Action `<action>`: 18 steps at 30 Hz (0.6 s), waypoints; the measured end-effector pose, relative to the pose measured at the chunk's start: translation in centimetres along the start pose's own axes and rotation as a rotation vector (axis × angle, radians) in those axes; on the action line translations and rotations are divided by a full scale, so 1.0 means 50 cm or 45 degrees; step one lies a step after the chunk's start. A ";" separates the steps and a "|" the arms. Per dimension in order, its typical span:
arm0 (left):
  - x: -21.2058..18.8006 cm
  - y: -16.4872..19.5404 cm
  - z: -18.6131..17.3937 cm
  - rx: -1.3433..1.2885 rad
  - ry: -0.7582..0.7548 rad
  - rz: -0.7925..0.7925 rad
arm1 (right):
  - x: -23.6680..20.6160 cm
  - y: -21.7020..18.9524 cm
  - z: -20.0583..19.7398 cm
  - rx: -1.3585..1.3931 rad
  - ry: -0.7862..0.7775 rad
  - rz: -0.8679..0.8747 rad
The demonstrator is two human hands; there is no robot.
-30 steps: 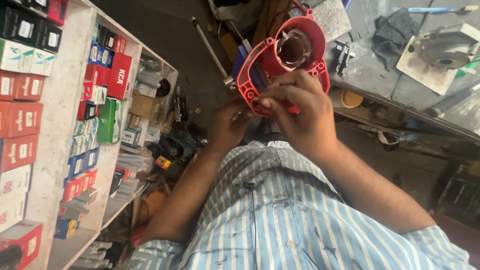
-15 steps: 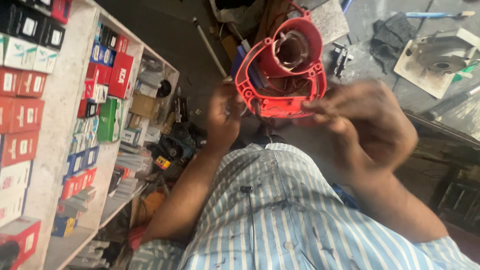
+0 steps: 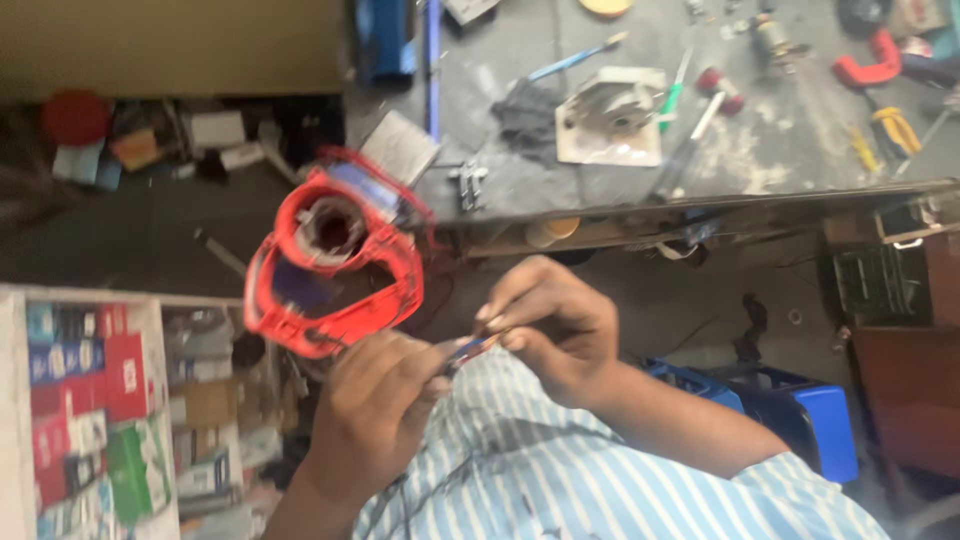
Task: The person repairs a red power tool housing at a cluttered workbench. They handle the tool's power cord and wires, strip and twist wire ends by hand, pick up a screwdriver, and work on the tool's motor housing and internal connections.
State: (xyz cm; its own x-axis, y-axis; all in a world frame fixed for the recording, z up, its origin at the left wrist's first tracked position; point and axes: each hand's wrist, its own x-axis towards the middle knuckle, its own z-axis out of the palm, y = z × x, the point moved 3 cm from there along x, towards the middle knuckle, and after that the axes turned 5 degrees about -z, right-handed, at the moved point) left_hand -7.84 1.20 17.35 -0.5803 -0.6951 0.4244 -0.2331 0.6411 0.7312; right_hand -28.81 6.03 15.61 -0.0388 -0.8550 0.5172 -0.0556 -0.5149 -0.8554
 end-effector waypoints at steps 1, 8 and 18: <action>0.010 0.004 0.015 -0.015 -0.002 -0.013 | 0.003 0.004 -0.014 0.044 0.000 0.024; 0.042 -0.015 0.121 0.202 -0.080 -0.124 | 0.026 0.043 -0.135 0.114 -0.204 0.170; 0.068 -0.040 0.188 0.572 0.264 -0.282 | 0.248 0.309 -0.837 -0.969 0.589 0.217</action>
State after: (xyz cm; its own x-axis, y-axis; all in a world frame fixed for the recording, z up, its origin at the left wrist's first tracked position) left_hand -16.69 0.61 12.32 -0.3241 -0.8498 0.4158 -0.6692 0.5166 0.5342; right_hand -71.93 -9.93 9.96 -0.4946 -0.7211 0.4852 -0.6505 -0.0631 -0.7569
